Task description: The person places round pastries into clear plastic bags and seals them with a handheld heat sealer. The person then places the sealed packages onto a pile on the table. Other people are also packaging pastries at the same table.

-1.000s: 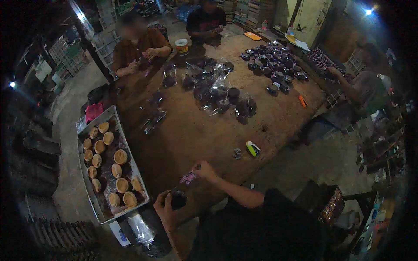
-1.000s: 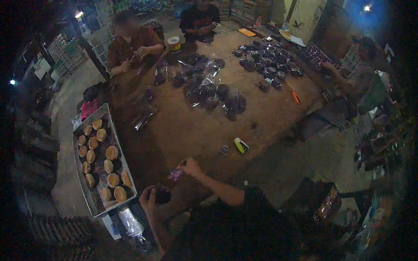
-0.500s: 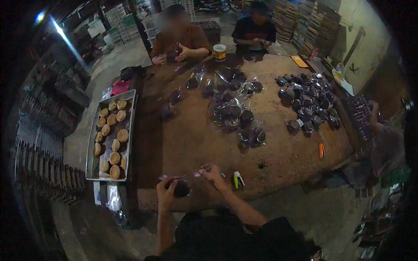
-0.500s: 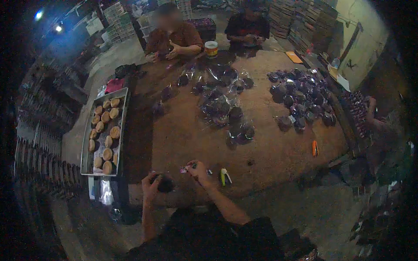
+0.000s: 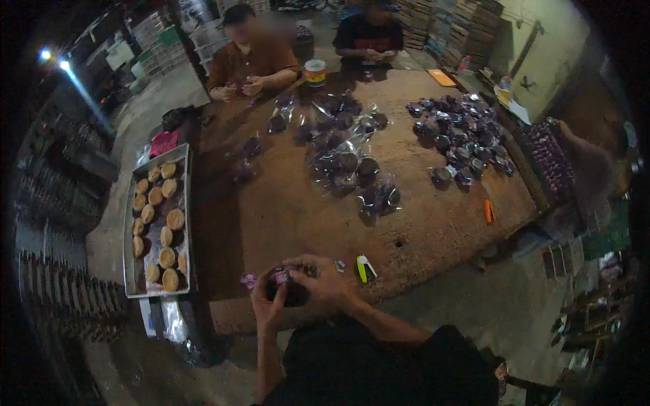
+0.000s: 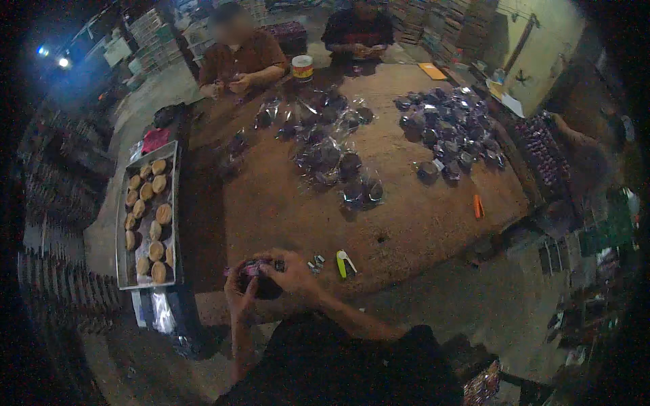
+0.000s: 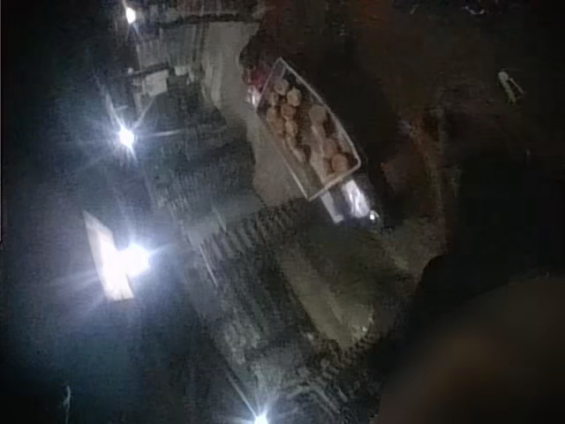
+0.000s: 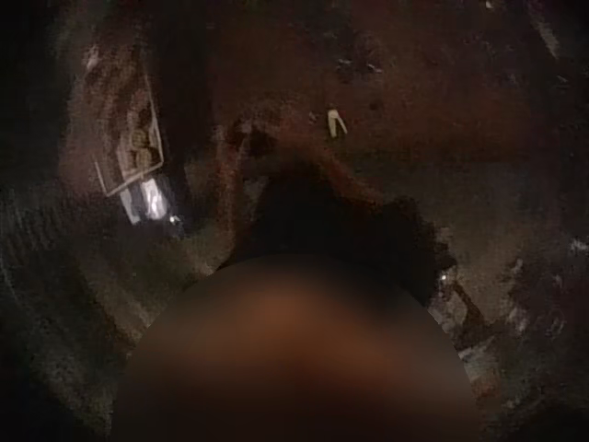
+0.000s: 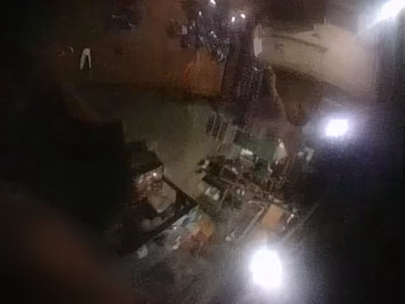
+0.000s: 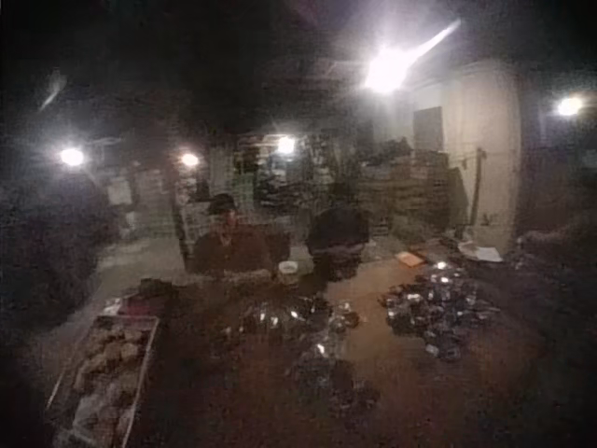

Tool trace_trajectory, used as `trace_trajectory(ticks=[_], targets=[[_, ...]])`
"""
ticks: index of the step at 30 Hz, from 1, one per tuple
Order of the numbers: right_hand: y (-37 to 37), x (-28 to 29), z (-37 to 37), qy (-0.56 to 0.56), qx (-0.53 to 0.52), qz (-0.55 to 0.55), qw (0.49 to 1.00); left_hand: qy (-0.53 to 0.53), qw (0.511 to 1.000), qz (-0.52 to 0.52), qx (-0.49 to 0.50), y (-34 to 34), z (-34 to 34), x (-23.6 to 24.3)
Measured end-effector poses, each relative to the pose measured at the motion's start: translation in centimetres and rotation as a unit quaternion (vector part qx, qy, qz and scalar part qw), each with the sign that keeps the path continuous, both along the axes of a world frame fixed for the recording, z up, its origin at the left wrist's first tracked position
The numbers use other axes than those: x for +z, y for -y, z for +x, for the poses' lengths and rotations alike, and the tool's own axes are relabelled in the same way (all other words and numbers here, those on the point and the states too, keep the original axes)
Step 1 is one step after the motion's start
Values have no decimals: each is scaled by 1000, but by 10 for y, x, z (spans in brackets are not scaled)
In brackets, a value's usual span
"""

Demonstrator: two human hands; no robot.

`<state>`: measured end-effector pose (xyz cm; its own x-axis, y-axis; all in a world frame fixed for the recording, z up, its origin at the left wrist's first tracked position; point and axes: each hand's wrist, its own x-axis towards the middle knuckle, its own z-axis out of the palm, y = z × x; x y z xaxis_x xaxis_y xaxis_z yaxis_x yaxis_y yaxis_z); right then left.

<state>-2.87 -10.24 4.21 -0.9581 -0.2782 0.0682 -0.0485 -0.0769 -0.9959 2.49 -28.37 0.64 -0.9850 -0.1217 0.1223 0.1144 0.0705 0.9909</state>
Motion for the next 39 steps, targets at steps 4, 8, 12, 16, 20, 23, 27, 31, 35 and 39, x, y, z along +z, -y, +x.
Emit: trace_trajectory(ticks=[4,8,12,16,20,23,27,31,35,39], targets=[[12,-10,4,-82,-5,90,993,65,987,148,-2,6,-9,1],[12,-10,2,-50,16,130,990,63,994,62,-56,22,-18,4],[16,-6,5,7,-9,131,991,117,985,112,-53,23,-19,2],[15,-14,4,66,-24,119,990,121,988,90,-43,15,-26,-3],[-1,-27,2,62,-60,185,979,164,971,173,30,-9,-26,-3],[-19,-29,-4,19,-104,167,980,182,967,159,83,-36,-35,0],[-56,-27,-25,-13,-111,190,975,131,990,16,45,-74,-57,-3],[-107,-30,-59,-82,-254,120,956,139,987,-25,71,-130,-70,-13],[-145,-43,-66,108,-209,-77,969,164,984,3,71,-203,-76,-18],[-167,-73,-75,142,-255,-165,942,153,982,-66,89,-246,-88,-12]])
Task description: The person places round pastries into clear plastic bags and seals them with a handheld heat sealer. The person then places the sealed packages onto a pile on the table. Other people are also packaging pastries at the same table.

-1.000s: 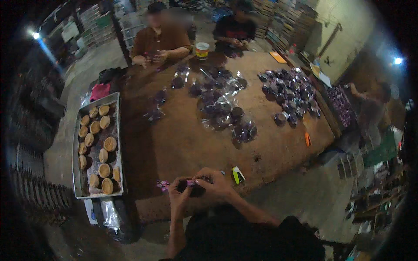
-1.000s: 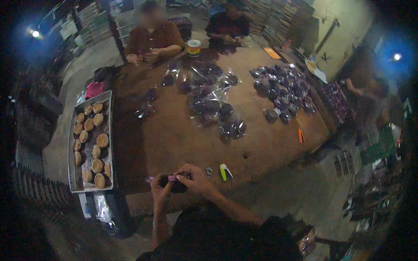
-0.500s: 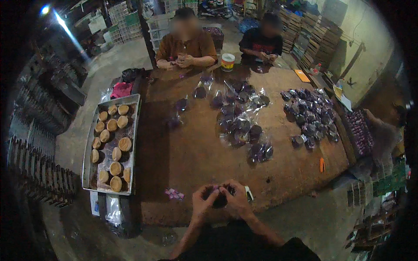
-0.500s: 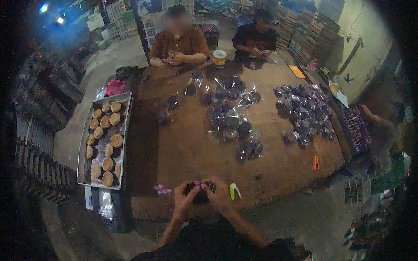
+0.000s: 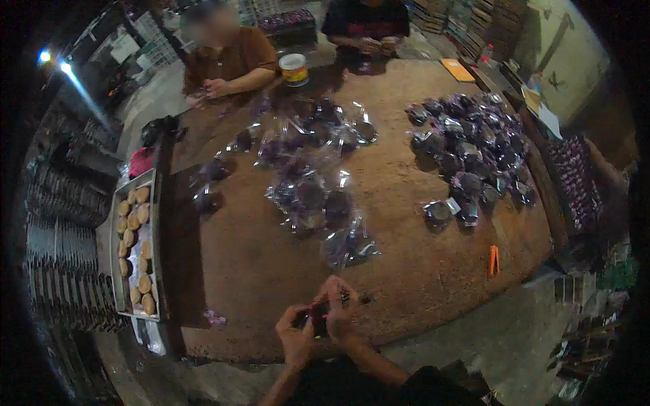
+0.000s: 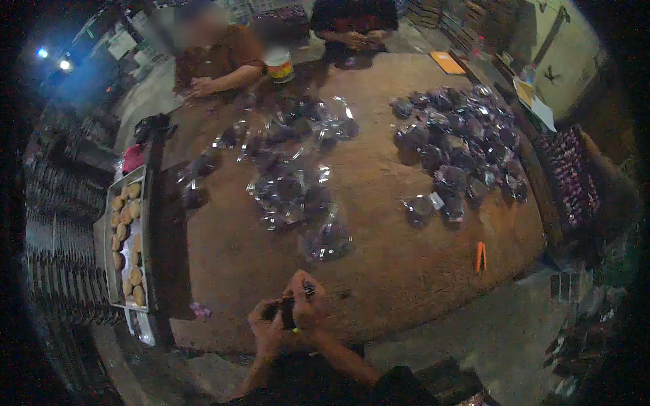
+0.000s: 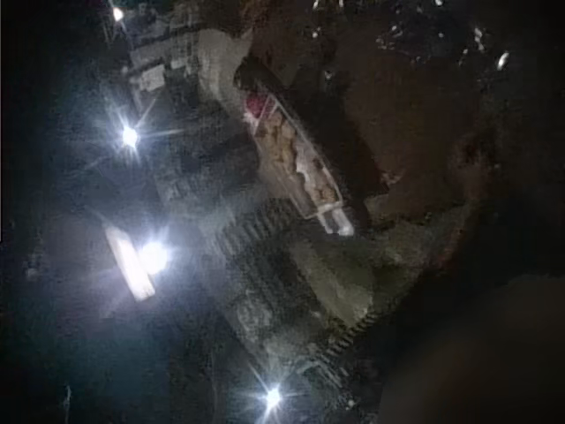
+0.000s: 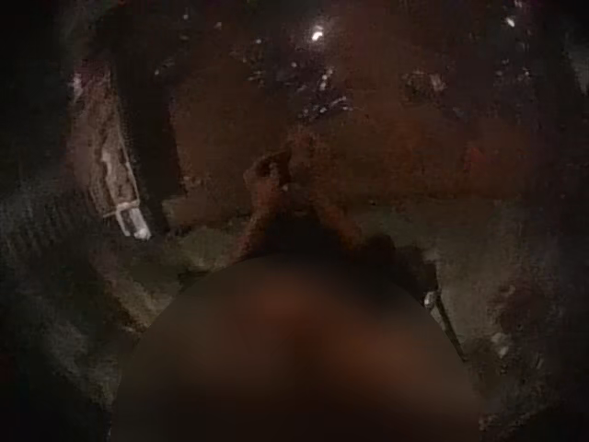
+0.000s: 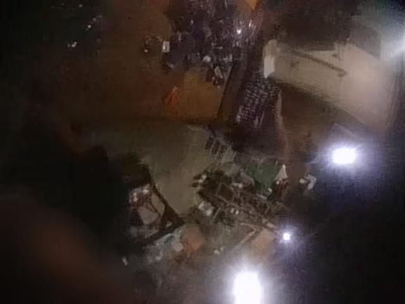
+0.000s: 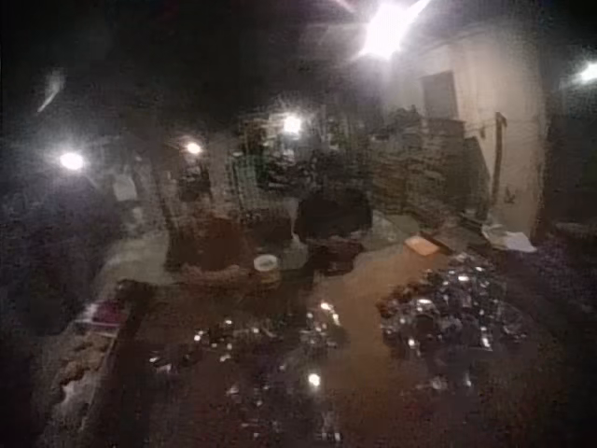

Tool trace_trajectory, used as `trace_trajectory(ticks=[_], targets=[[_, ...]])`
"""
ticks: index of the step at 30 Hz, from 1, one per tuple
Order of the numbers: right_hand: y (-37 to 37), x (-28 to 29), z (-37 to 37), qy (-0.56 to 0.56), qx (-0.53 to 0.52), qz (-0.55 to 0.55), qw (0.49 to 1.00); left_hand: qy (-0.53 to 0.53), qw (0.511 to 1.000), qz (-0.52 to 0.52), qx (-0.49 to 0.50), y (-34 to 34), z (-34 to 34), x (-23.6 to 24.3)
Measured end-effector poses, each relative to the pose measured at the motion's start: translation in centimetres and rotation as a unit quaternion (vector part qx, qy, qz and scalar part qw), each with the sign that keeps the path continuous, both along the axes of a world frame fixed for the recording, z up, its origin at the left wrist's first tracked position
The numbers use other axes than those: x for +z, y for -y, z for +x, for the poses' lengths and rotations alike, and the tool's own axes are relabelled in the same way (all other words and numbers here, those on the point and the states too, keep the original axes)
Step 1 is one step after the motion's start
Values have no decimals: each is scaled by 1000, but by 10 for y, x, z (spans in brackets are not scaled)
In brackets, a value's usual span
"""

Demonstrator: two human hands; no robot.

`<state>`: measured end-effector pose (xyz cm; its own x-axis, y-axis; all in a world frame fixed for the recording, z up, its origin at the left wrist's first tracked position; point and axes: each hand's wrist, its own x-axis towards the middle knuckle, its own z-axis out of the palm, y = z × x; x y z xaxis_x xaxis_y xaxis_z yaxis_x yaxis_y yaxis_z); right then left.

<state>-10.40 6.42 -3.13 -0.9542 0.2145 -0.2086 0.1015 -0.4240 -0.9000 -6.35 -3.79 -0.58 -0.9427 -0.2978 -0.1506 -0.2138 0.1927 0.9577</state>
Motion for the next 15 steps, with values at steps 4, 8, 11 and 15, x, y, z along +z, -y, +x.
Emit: trace_trajectory(ticks=[4,8,11,15], targets=[[-21,-23,-14,51,-37,-34,997,-32,996,-80,-8,-31,-16,6],[-40,-29,-36,96,-77,-68,990,-36,985,-147,-81,-53,-29,11],[-46,-19,-51,123,-89,-101,983,-31,982,-163,-89,-59,-36,12],[-43,-1,-62,190,-105,-82,973,-14,990,-130,-60,-56,-37,5]])
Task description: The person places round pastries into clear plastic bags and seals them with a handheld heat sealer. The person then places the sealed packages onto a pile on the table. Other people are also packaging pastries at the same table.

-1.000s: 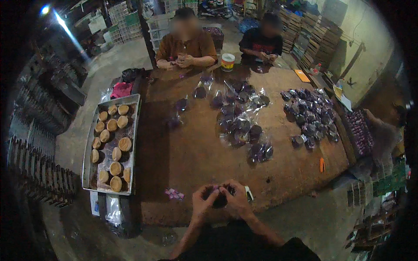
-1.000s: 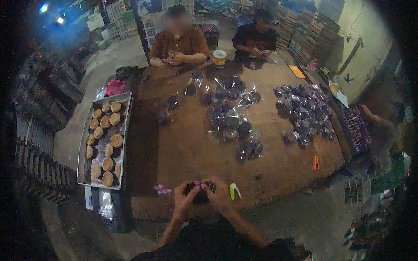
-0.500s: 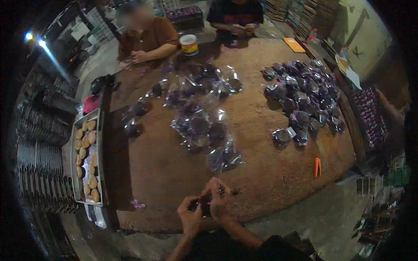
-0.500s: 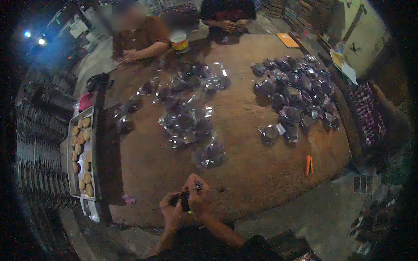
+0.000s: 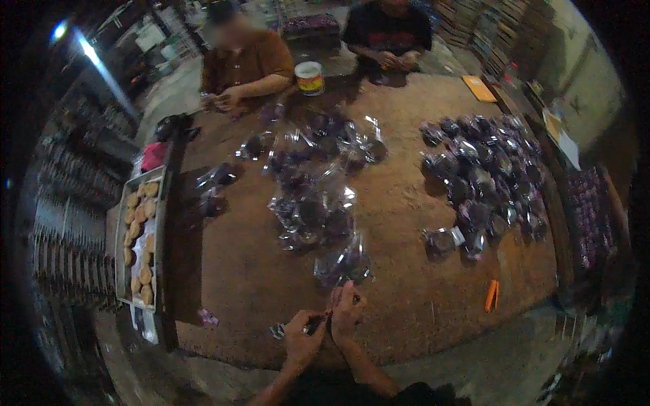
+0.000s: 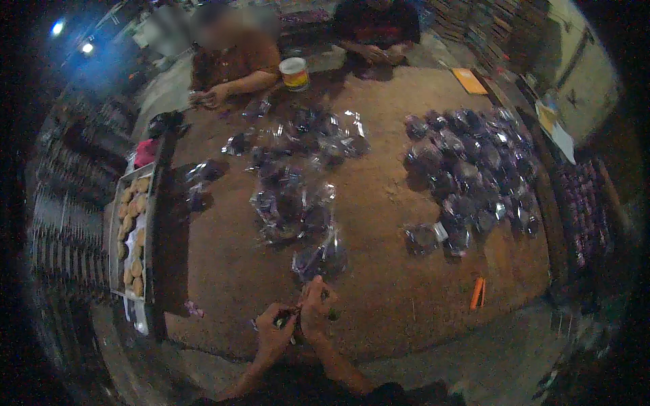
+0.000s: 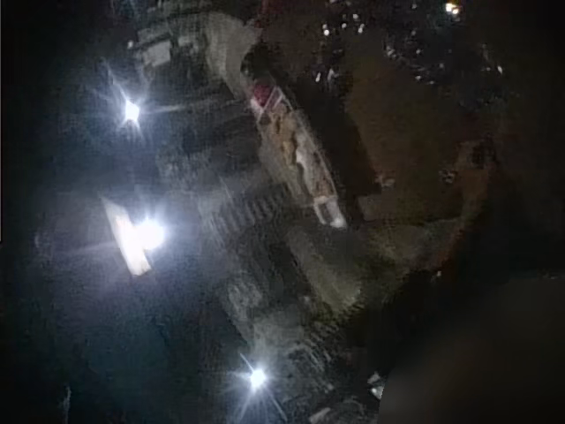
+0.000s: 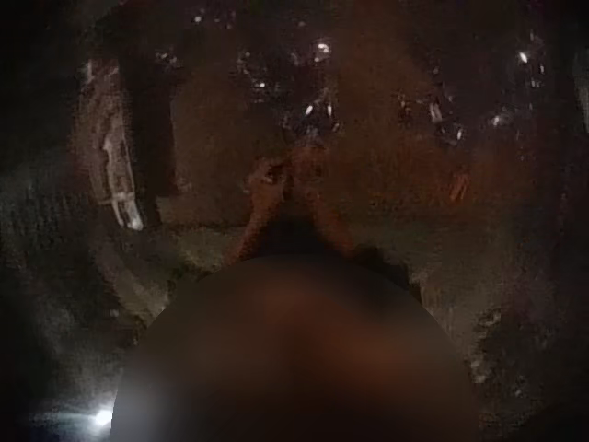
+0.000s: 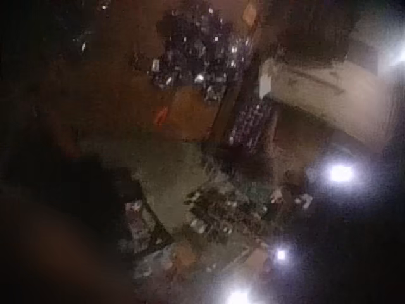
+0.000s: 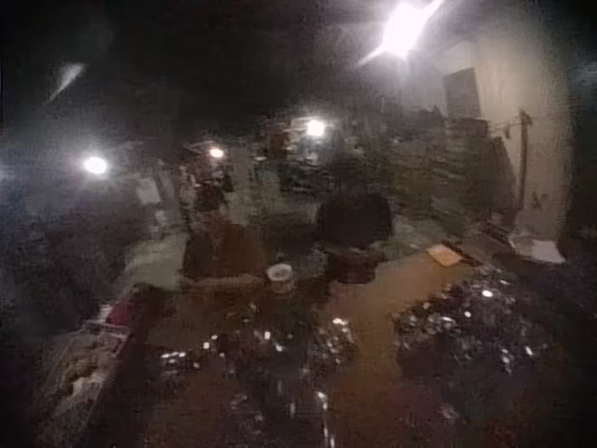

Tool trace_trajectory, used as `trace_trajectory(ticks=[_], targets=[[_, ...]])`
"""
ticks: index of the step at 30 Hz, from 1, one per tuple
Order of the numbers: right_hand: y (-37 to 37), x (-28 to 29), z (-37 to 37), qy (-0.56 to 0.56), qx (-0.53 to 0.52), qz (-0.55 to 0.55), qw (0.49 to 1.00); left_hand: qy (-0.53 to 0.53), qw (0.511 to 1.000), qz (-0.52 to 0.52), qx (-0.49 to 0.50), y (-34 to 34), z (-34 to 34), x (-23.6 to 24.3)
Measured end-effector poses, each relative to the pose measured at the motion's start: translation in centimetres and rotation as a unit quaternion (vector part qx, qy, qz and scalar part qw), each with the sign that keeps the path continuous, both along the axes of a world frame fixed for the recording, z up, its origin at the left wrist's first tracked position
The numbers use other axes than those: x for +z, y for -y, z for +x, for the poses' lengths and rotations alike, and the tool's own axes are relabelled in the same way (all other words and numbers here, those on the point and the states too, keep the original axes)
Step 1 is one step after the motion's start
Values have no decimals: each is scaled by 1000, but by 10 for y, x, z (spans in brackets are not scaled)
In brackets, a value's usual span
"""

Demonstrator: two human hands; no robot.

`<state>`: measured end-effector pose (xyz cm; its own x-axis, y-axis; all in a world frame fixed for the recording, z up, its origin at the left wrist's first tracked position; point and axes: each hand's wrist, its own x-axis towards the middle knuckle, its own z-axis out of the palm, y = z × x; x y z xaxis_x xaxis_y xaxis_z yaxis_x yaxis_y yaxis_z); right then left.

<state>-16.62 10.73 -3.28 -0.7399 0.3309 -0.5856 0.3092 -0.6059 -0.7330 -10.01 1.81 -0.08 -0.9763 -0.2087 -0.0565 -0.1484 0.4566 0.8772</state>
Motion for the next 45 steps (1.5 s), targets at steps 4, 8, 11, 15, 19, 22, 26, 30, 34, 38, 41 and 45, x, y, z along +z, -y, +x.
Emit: trace_trajectory(ticks=[4,8,11,15,19,22,26,30,34,38,41,45], targets=[[8,2,-1,-30,15,-65,997,0,1000,0,10,10,5,-8],[18,-3,3,-26,34,36,998,37,996,63,50,16,5,-15],[2,4,0,-128,105,55,985,99,952,268,113,23,3,-14],[-44,17,-12,-202,270,72,939,175,869,434,160,41,3,-5],[-62,9,-7,-235,366,150,888,131,876,432,171,47,-9,-8],[-61,-2,13,-253,446,173,841,93,909,386,131,36,-24,-14],[-67,-10,35,-193,440,114,870,132,945,296,49,25,-35,-20],[-79,-15,37,-147,416,136,887,141,971,191,-42,38,-49,-37],[-85,-21,40,-152,360,134,911,90,978,188,-16,71,-65,-71],[-101,-31,35,-150,329,122,924,44,989,-138,-2,102,-78,-108],[-143,-46,23,-70,285,131,947,44,962,-264,-54,120,-71,-128],[-244,-72,7,-51,236,310,919,4,925,-373,-75,118,-50,-154]])
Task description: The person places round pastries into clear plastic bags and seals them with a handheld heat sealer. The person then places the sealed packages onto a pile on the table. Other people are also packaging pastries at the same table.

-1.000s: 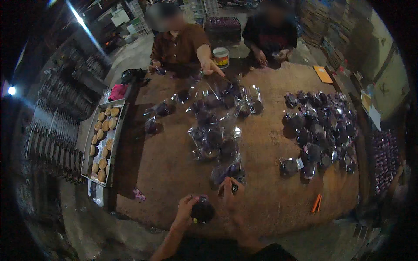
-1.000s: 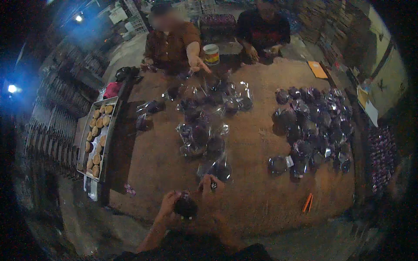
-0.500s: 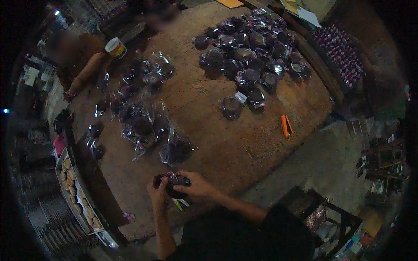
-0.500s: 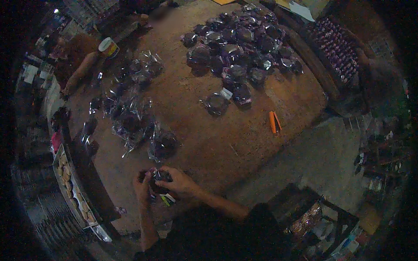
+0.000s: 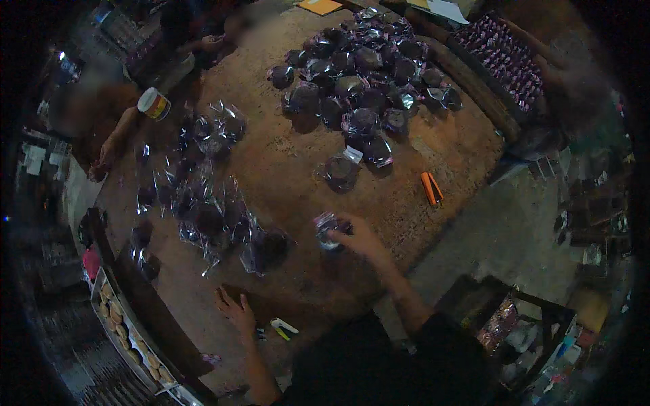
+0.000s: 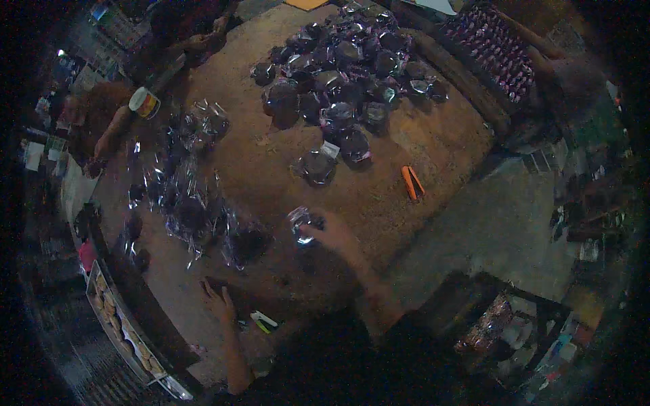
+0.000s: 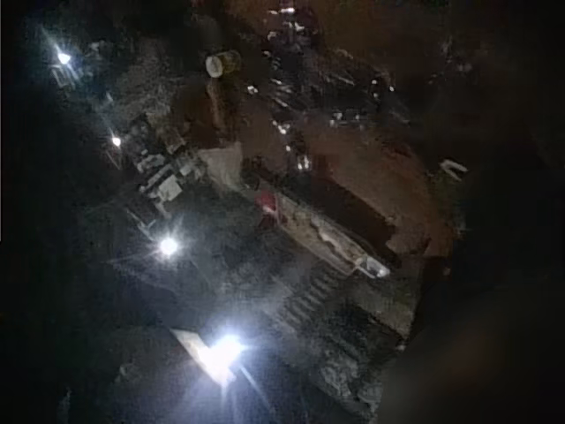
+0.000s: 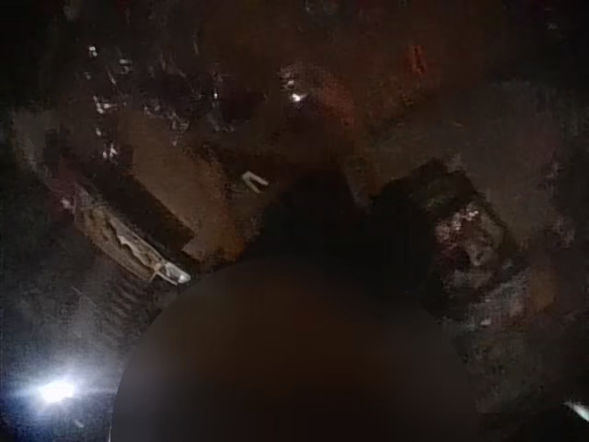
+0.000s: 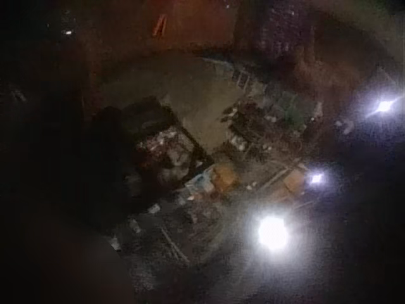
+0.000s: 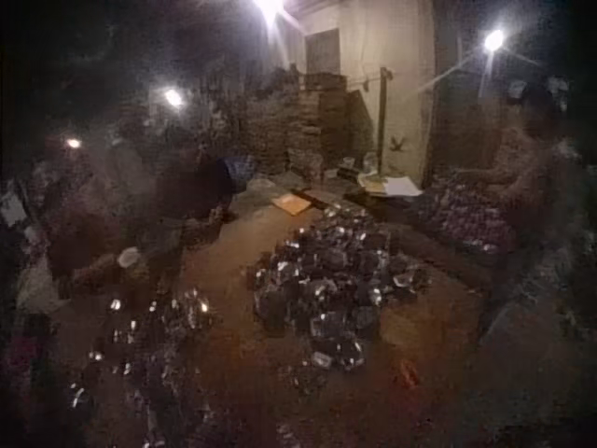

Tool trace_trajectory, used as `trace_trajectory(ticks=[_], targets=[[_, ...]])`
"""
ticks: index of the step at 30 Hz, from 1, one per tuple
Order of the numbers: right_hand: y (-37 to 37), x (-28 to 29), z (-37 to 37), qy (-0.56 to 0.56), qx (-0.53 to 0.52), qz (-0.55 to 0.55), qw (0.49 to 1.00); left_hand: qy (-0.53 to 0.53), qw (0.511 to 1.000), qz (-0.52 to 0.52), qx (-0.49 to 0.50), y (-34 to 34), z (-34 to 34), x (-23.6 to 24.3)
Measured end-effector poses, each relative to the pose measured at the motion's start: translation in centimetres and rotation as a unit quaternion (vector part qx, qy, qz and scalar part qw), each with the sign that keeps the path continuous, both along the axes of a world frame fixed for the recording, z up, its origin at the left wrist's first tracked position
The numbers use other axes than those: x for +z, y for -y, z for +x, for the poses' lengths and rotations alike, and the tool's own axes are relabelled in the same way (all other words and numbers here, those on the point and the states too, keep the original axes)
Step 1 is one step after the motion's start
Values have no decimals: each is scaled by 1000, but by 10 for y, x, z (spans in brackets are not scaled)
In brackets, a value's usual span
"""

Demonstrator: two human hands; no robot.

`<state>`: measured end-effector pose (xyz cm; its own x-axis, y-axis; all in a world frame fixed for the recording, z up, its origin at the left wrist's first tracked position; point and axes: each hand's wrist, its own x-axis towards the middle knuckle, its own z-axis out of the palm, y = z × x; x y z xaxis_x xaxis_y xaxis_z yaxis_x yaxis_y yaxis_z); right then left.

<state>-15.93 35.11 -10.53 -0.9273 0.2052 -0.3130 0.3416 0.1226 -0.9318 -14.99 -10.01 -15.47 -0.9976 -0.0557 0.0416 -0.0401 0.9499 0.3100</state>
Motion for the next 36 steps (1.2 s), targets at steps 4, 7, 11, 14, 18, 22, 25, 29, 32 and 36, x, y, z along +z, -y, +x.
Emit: trace_trajectory(ticks=[4,7,11,14,18,22,25,29,32,36], targets=[[-103,-19,-33,-9,-286,-87,954,-7,1000,27,-3,-3,2,-8],[-128,-29,-54,-110,-335,-225,908,25,999,31,16,-1,1,-7],[-80,-53,-85,11,-313,-43,949,17,1000,-13,13,6,7,-11],[-41,-65,-98,-29,-266,198,943,-14,999,27,-21,13,6,-17],[-10,-47,-108,-74,-280,283,914,-19,983,179,29,18,4,11],[57,1,-72,-102,-222,271,931,-137,960,242,39,-7,19,98],[121,48,-14,-283,-66,308,906,-216,898,383,-26,-43,34,173],[208,100,34,-348,-3,311,884,-296,879,360,-100,-54,62,246],[261,122,51,-434,-4,341,834,-350,865,342,-108,-36,74,265],[318,133,95,-364,26,216,905,-310,827,470,-15,4,98,268]])
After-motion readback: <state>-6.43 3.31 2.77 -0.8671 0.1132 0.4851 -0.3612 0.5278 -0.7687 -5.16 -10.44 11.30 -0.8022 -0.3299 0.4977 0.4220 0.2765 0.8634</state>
